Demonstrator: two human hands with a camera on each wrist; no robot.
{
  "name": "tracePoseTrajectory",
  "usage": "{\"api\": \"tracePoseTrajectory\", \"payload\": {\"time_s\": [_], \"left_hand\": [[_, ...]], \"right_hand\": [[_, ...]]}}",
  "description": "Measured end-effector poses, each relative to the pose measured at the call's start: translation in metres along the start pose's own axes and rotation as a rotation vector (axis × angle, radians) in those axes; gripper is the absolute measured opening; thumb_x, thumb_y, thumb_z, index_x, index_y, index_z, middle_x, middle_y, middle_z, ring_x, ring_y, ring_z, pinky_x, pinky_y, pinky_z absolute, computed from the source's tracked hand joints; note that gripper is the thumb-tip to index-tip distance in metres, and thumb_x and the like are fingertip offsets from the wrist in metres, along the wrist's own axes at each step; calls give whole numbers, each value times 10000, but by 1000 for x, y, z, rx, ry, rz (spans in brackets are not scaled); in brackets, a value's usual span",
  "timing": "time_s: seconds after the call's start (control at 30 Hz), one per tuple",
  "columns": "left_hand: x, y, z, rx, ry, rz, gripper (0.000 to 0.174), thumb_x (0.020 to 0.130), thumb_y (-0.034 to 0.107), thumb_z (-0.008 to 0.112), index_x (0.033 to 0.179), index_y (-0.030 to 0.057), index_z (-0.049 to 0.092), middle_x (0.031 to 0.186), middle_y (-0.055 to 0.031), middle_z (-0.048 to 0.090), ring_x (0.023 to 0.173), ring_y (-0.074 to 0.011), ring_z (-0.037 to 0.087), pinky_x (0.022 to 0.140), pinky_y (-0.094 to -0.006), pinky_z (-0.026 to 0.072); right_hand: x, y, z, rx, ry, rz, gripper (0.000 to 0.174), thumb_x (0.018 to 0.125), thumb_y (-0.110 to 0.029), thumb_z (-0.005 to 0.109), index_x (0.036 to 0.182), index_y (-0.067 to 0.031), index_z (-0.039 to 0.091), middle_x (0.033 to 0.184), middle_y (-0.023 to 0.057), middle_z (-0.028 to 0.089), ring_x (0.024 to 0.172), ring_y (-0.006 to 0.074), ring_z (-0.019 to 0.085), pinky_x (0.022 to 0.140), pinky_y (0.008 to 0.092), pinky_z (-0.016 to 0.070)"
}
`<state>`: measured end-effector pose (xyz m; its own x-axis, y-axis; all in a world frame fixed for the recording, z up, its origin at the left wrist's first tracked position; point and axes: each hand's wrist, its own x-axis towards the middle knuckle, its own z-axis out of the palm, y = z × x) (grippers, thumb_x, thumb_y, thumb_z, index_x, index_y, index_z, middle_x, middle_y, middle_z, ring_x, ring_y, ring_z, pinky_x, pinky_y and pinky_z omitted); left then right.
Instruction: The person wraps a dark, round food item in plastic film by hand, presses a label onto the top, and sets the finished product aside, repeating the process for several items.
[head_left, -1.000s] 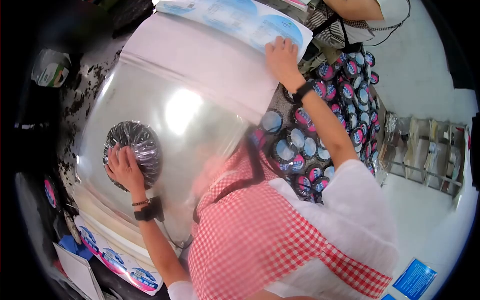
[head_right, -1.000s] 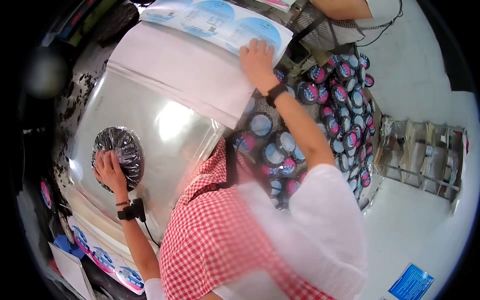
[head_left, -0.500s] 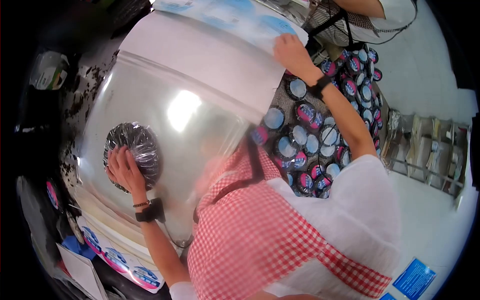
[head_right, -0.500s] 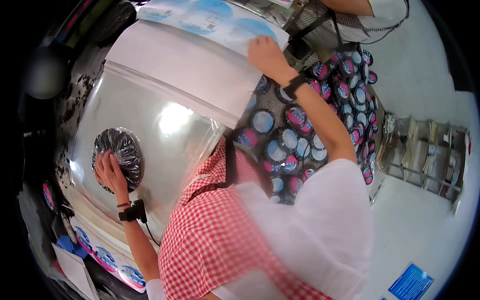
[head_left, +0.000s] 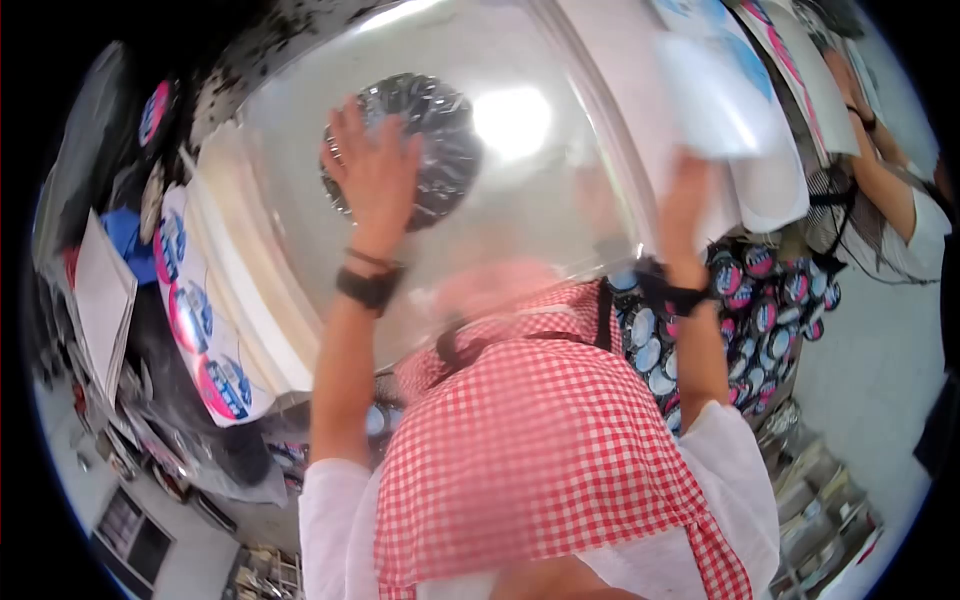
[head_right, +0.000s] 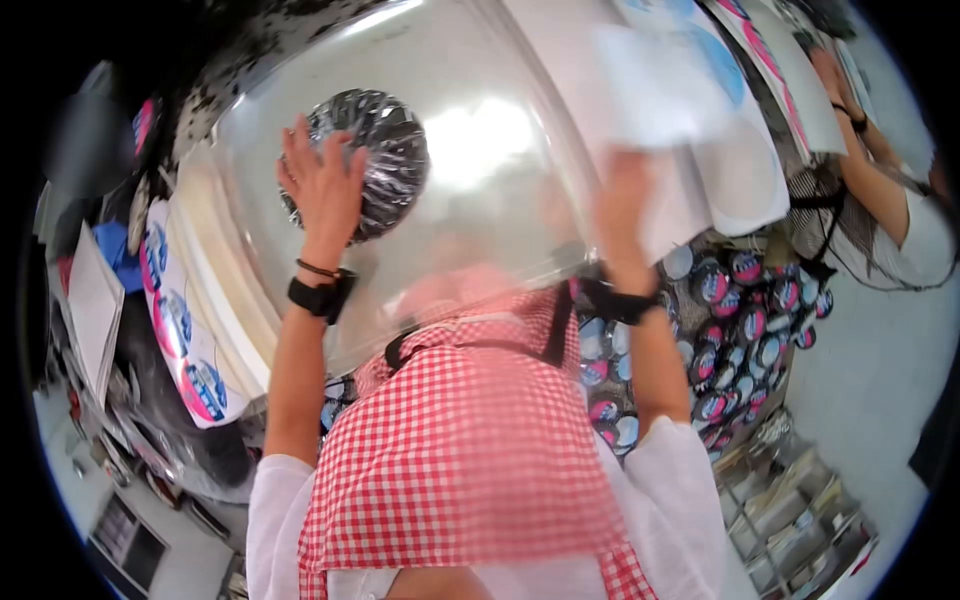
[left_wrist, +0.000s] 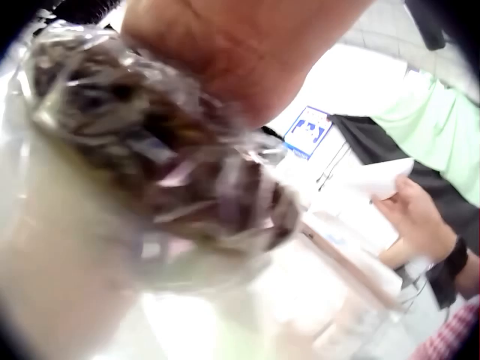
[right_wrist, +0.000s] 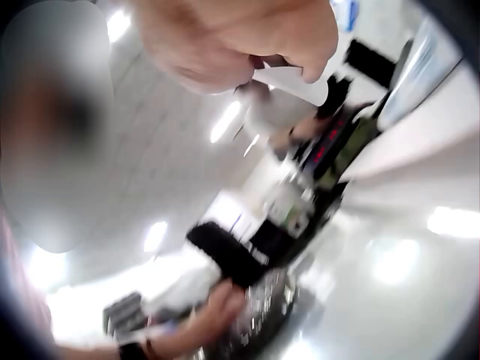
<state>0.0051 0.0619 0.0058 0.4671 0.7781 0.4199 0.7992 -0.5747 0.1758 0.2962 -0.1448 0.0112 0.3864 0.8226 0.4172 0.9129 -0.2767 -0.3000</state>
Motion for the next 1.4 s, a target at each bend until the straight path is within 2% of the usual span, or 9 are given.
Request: {"api": "tracePoseTrajectory", "payload": {"time_s": [0.27, 0.43, 0.57, 0.63, 0.7, 0.77, 0.87, 1.17, 1.4], "left_hand": [[-32, -7, 33, -606, -28, -312, 371, 855, 162, 653, 1193, 25, 592, 1234, -131, 595, 1173, -323, 533, 1008, -436, 394], [-62, -4, 52, -1462, 82, -560, 477, 852, 194, 697, 1255, -1, 532, 1189, -118, 627, 1050, -246, 617, 894, -364, 501], [-59, -10, 51, -1335, -2, -501, 554, 859, 199, 699, 1324, 8, 467, 1283, -131, 573, 1148, -225, 566, 960, -353, 469], [-47, 0, 42, -1533, 54, -616, 592, 866, 214, 694, 1357, 14, 431, 1322, -130, 544, 1203, -229, 531, 1003, -361, 439], [-39, -10, 30, -482, -87, -80, 551, 973, 315, 504, 1420, 27, 360, 1413, -120, 459, 1322, -241, 418, 1093, -389, 330], [-27, -10, 12, -699, -145, -224, 543, 1004, 308, 417, 1449, 16, 311, 1448, -121, 416, 1345, -240, 381, 1122, -393, 281], [-12, 5, 4, -1734, 289, -610, 551, 1021, 297, 367, 1469, -7, 259, 1489, -124, 352, 1379, -243, 317, 1155, -397, 214], [-27, -25, -9, -1429, 490, -604, 563, 1046, 336, 234, 1471, -34, 224, 1553, -125, 234, 1453, -254, 160, 1190, -409, 95], [-31, -31, -23, -1490, 316, -768, 640, 1036, 446, 246, 1477, -18, 244, 1545, -170, 243, 1466, -254, 132, 1190, -393, 75]], "right_hand": [[55, -155, 79, 419, -273, -497, 505, 871, -54, 529, 1261, -364, 610, 1471, 111, 413, 1316, 307, 451, 1065, 368, 424], [69, -155, 74, 463, -478, -614, 438, 853, -207, 598, 1291, -242, 594, 1435, 120, 456, 1301, 291, 466, 1063, 409, 400], [102, -167, 54, 366, -781, -541, 532, 874, -319, 588, 1348, -90, 517, 1422, 157, 462, 1324, 310, 430, 1090, 441, 328], [103, -189, 91, 590, -514, -470, 524, 923, -321, 517, 1366, -45, 478, 1438, 181, 435, 1351, 315, 390, 1108, 439, 290], [96, -199, 124, 668, -373, -410, 531, 960, -335, 454, 1376, -6, 448, 1452, 200, 411, 1372, 321, 358, 1124, 436, 257], [93, -203, 147, 611, -363, -401, 555, 984, -362, 398, 1378, 27, 427, 1464, 214, 389, 1385, 327, 333, 1136, 433, 227], [91, -209, 144, 547, -364, -432, 581, 992, -395, 354, 1405, 13, 398, 1479, 187, 382, 1401, 310, 312, 1145, 428, 211], [84, -230, 148, 213, -195, -651, 494, 915, -327, 519, 1287, -3, 531, 1361, 123, 526, 1292, 273, 449, 1073, 443, 323], [56, -251, 123, 114, -341, -736, 548, 892, -485, 517, 1368, -215, 505, 1487, 248, 320, 1390, 411, 275, 1105, 604, 180]]}}
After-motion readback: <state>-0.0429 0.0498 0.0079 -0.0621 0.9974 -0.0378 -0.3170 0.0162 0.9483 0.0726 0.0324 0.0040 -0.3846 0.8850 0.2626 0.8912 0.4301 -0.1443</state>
